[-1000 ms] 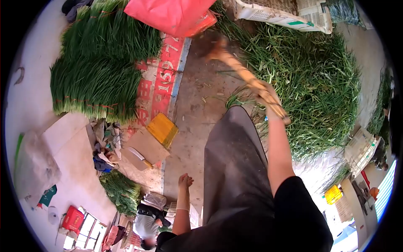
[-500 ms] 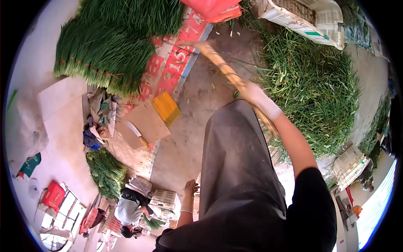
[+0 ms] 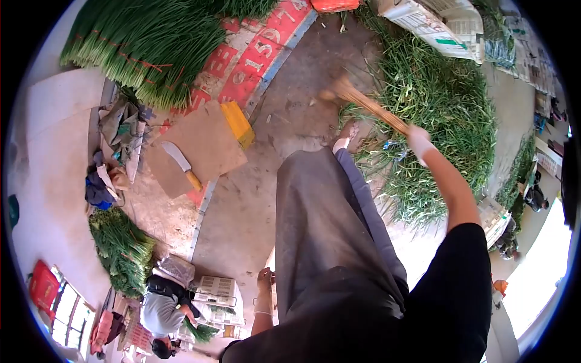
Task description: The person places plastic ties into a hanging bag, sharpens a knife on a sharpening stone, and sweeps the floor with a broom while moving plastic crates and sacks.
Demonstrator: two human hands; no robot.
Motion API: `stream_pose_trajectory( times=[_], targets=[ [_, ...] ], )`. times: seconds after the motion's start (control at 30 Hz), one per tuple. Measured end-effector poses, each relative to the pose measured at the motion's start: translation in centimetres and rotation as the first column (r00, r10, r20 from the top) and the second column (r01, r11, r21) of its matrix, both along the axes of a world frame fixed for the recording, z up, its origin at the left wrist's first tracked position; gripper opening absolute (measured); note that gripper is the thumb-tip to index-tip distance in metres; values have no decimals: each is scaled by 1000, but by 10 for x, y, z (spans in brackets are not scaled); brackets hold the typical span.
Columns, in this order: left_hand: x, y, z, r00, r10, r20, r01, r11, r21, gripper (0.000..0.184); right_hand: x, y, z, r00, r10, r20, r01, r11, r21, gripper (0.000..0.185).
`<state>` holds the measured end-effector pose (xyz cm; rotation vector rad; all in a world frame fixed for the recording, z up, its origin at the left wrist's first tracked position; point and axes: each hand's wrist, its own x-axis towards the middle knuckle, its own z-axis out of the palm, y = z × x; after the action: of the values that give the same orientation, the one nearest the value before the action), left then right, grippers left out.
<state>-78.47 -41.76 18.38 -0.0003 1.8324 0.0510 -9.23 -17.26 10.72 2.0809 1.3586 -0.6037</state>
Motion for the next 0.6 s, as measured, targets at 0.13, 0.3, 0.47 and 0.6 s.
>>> stream_pose_trajectory(
  times=[0.13, 0.3, 0.47, 0.6],
  targets=[
    [-43, -30, 1, 998, 53, -23, -52, 998, 23, 22, -3, -9, 101, 965, 49, 256, 117, 796, -593, 34],
    [-30, -46, 24, 1000, 14, 16, -15, 998, 57, 23, -42, -10, 156, 972, 10, 234, 113, 856, -505, 36],
    [-6, -71, 29, 998, 37, 43, -39, 997, 61, 26, -132, 48, 74, 995, -96, -9, 94, 989, -116, 36],
    [8, -106, 28, 997, 71, 25, -72, 996, 47, 28, -219, 106, -61, 984, -27, -174, 46, 993, 105, 28]
  ],
)
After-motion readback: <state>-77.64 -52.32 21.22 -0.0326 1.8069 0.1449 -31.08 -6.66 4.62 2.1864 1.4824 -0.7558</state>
